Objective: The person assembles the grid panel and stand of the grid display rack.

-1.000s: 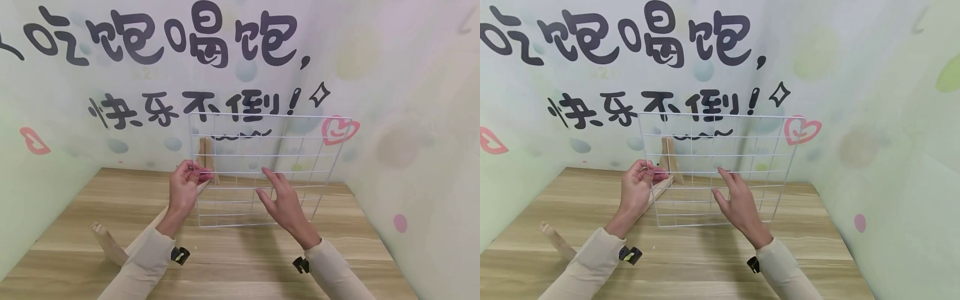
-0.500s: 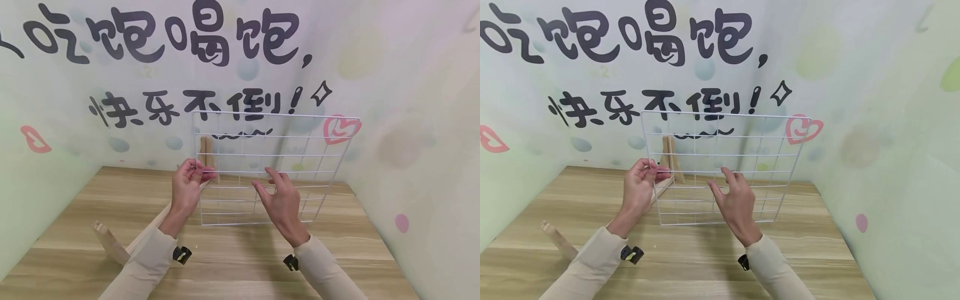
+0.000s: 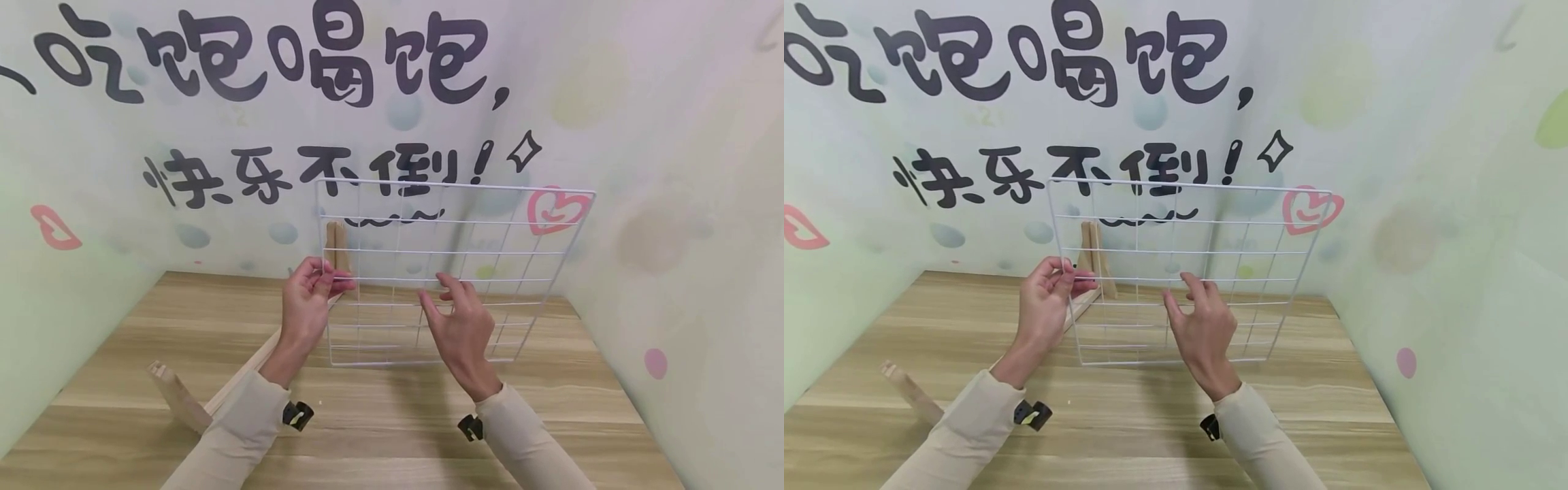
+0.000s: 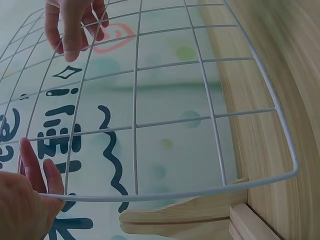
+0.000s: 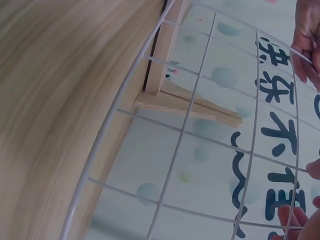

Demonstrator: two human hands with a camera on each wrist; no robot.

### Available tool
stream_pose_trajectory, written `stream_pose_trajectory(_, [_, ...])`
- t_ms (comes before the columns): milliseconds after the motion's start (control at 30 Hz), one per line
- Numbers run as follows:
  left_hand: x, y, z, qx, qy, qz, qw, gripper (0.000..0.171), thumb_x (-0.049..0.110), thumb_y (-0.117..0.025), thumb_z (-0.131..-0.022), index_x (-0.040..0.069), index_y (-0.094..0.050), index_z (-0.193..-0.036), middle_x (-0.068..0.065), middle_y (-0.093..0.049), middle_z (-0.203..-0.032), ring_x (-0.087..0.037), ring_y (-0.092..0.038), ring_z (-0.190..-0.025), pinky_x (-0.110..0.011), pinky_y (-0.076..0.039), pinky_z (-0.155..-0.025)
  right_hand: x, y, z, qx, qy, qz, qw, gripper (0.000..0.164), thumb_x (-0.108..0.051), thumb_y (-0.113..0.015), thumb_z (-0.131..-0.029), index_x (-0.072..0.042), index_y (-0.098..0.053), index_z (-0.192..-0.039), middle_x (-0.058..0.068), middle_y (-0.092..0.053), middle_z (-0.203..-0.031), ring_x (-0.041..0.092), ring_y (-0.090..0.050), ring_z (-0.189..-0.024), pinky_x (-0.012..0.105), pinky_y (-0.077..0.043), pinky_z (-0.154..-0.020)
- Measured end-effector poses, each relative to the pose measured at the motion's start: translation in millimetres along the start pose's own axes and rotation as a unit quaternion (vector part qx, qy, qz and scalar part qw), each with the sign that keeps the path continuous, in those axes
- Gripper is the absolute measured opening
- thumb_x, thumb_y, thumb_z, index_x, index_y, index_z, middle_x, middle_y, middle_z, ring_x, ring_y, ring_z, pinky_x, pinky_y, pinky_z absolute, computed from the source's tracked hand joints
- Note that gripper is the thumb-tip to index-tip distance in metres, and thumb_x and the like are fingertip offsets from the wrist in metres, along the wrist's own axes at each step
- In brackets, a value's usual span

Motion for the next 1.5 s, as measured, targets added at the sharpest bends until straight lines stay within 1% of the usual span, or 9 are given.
stream_pose_trajectory(133, [1.8, -2.9, -0.3, -0.009, -0.002, 0.003, 1.0000, 0.007, -0.001, -0.047, -0.102, -0.007, -0.050, -0.101, -0.037, -0.066, -0.106, -0.014, -0.073, -0.078, -0.031, -0.059, -0.084, 1, 3, -2, 0.011, -0.006, -0.004, 1.000, 0.032, -0.029, -0.081, -0.081, -0.009, -0.071, -0.104, 0.011, -0.072, -0.092, 0.024, -0.072, -0.072, 0.033, -0.044, -0.043])
stream_pose_trajectory(333, [3.2, -5.2, 0.3, -0.015, -0.005, 0.007, 0.9999, 0.008, -0.001, -0.048, -0.101, -0.009, -0.050, -0.104, -0.028, -0.070, -0.102, -0.013, -0.074, -0.078, -0.031, -0.059, -0.084, 2, 7, -4, 0.020, -0.004, -0.003, 1.000, 0.028, -0.029, -0.078, -0.083, -0.009, -0.072, -0.101, 0.008, -0.072, -0.090, 0.021, -0.071, -0.069, 0.033, -0.046, -0.044])
stream_pose_trajectory(600, [7.3, -8.7, 1.5, -0.039, -0.025, 0.004, 0.9989, 0.009, -0.004, -0.048, -0.100, -0.009, -0.052, -0.106, -0.034, -0.066, -0.105, -0.013, -0.074, -0.083, -0.031, -0.059, -0.083, 2, 12, -7, 0.039, 0.006, -0.010, 0.999, 0.024, -0.026, -0.078, -0.082, -0.009, -0.071, -0.098, 0.009, -0.072, -0.087, 0.023, -0.071, -0.067, 0.035, -0.045, -0.043])
stream_pose_trajectory(733, [7.9, -9.3, 0.7, -0.054, -0.016, -0.031, 0.9980, 0.014, -0.004, -0.049, -0.100, -0.010, -0.052, -0.112, -0.030, -0.067, -0.109, -0.025, -0.072, -0.096, -0.027, -0.057, -0.088, 4, 14, -9, 0.042, 0.005, -0.007, 0.999, 0.023, -0.026, -0.078, -0.082, -0.009, -0.071, -0.097, 0.009, -0.072, -0.087, 0.023, -0.071, -0.067, 0.033, -0.044, -0.043])
stream_pose_trajectory(867, [9.6, -5.3, 1.5, -0.070, 0.013, -0.101, 0.9923, 0.026, 0.002, -0.051, -0.102, -0.007, -0.049, -0.126, -0.026, -0.063, -0.120, -0.033, -0.062, -0.115, -0.032, -0.052, -0.100, 8, 18, -13, 0.046, 0.002, -0.006, 0.999, 0.024, -0.025, -0.078, -0.082, -0.007, -0.071, -0.097, 0.009, -0.073, -0.088, 0.022, -0.072, -0.068, 0.032, -0.043, -0.043])
stream_pose_trajectory(1033, [27.8, 7.2, 9.0, -0.101, 0.010, -0.194, 0.9758, 0.038, 0.009, -0.054, -0.102, -0.003, -0.043, -0.136, -0.021, -0.055, -0.133, -0.032, -0.051, -0.129, -0.047, -0.043, -0.108, 14, 22, -16, 0.043, -0.004, -0.008, 0.999, 0.026, -0.025, -0.078, -0.083, -0.005, -0.071, -0.099, 0.011, -0.073, -0.090, 0.023, -0.072, -0.069, 0.032, -0.044, -0.045])
stream_pose_trajectory(1200, [59.5, 25.1, 17.4, -0.126, -0.016, -0.240, 0.9625, 0.040, 0.015, -0.057, -0.101, -0.001, -0.045, -0.136, -0.017, -0.054, -0.136, -0.032, -0.050, -0.131, -0.048, -0.043, -0.108, 20, 25, -17, 0.041, -0.007, -0.008, 0.999, 0.027, -0.025, -0.078, -0.083, -0.005, -0.071, -0.099, 0.011, -0.073, -0.091, 0.024, -0.072, -0.071, 0.033, -0.045, -0.048])
stream_pose_trajectory(1367, [85.7, 55.1, 24.3, -0.140, -0.041, -0.291, 0.9454, 0.041, 0.022, -0.055, -0.102, 0.003, -0.047, -0.137, -0.014, -0.055, -0.136, -0.031, -0.055, -0.123, -0.019, -0.047, -0.099, 24, 28, -17, 0.043, -0.011, -0.008, 0.999, 0.026, -0.025, -0.077, -0.084, -0.005, -0.072, -0.099, 0.010, -0.074, -0.091, 0.024, -0.072, -0.071, 0.035, -0.046, -0.049])
stream_pose_trajectory(1500, [102.5, 88.3, 26.8, -0.135, -0.105, -0.305, 0.9369, 0.035, 0.010, -0.054, -0.101, 0.001, -0.050, -0.135, 0.000, -0.059, -0.131, -0.012, -0.056, -0.120, -0.004, -0.041, -0.092, 25, 28, -16, 0.039, -0.012, -0.011, 0.999, 0.025, -0.026, -0.076, -0.084, -0.006, -0.072, -0.099, 0.011, -0.074, -0.091, 0.024, -0.072, -0.071, 0.036, -0.048, -0.050])
Point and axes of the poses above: each hand's wrist, its own z-axis away from the middle knuckle, its own y-axis out of the back of the hand, x = y × z, the point moved 9 cm from there along -z, towards the middle knuckle
